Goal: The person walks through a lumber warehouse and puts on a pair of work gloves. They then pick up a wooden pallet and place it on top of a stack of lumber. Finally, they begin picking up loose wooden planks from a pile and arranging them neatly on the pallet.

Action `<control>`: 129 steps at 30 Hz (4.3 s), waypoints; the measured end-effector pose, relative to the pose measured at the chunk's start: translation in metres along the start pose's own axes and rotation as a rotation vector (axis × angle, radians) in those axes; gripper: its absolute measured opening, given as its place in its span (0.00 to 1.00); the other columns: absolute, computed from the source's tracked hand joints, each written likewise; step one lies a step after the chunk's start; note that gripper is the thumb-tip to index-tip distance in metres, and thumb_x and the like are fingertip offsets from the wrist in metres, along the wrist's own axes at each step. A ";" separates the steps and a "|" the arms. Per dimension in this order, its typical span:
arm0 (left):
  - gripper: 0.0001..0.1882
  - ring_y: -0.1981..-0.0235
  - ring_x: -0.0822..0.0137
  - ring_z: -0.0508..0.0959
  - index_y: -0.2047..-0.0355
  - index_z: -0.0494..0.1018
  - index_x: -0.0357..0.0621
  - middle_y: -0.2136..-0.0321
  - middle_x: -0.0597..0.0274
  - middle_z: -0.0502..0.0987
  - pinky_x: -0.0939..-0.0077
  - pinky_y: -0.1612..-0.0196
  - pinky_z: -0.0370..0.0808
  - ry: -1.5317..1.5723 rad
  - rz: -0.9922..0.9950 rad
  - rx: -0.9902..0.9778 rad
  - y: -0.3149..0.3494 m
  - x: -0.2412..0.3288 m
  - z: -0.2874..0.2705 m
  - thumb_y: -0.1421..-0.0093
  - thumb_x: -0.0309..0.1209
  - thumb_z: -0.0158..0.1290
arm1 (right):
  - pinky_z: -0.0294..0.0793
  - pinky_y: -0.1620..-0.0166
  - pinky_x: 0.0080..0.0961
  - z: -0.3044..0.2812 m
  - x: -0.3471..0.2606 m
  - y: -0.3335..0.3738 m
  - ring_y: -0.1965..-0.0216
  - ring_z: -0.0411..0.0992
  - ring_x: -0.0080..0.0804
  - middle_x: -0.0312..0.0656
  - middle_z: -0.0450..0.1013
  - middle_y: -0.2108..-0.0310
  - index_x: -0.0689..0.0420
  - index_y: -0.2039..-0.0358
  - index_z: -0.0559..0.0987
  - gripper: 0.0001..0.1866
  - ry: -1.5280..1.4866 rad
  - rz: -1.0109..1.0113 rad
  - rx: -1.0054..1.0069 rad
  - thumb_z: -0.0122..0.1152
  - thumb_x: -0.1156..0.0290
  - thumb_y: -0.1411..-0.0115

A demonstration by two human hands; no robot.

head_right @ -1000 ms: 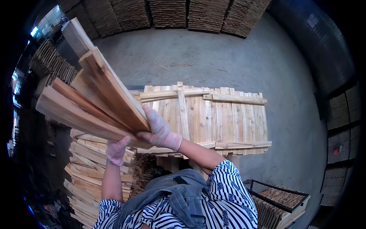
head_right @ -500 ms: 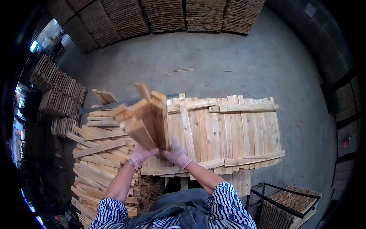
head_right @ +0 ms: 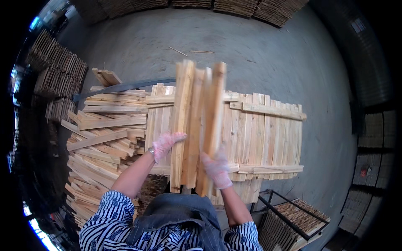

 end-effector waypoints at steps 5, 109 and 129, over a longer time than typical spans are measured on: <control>0.32 0.35 0.65 0.64 0.37 0.64 0.37 0.38 0.54 0.68 0.73 0.32 0.57 -0.524 0.085 0.005 -0.055 -0.046 -0.052 0.35 0.43 0.55 | 0.65 0.37 0.37 -0.053 0.091 -0.036 0.38 0.65 0.52 0.61 0.64 0.40 0.68 0.36 0.58 0.45 0.621 0.276 0.355 0.64 0.52 0.43; 0.36 0.46 0.63 0.73 0.27 0.45 0.54 0.43 0.54 0.72 0.73 0.43 0.68 -0.456 0.135 0.516 -0.032 -0.033 -0.183 0.31 0.35 0.48 | 0.68 0.41 0.39 0.052 0.042 -0.118 0.44 0.70 0.56 0.63 0.70 0.46 0.63 0.36 0.57 0.43 0.257 0.223 0.017 0.64 0.57 0.45; 0.36 0.47 0.63 0.75 0.28 0.47 0.53 0.46 0.51 0.75 0.72 0.43 0.68 -0.466 0.047 0.553 0.000 -0.001 -0.139 0.32 0.36 0.49 | 0.67 0.44 0.49 0.207 -0.039 -0.069 0.43 0.64 0.59 0.59 0.63 0.41 0.50 0.38 0.67 0.28 0.735 -0.379 0.074 0.57 0.57 0.38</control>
Point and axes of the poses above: each hand's wrist, its own y-axis away from the middle knuckle, its own z-axis out of the palm, x = y × z, the point moved 2 cm from there along -y, towards the middle knuckle
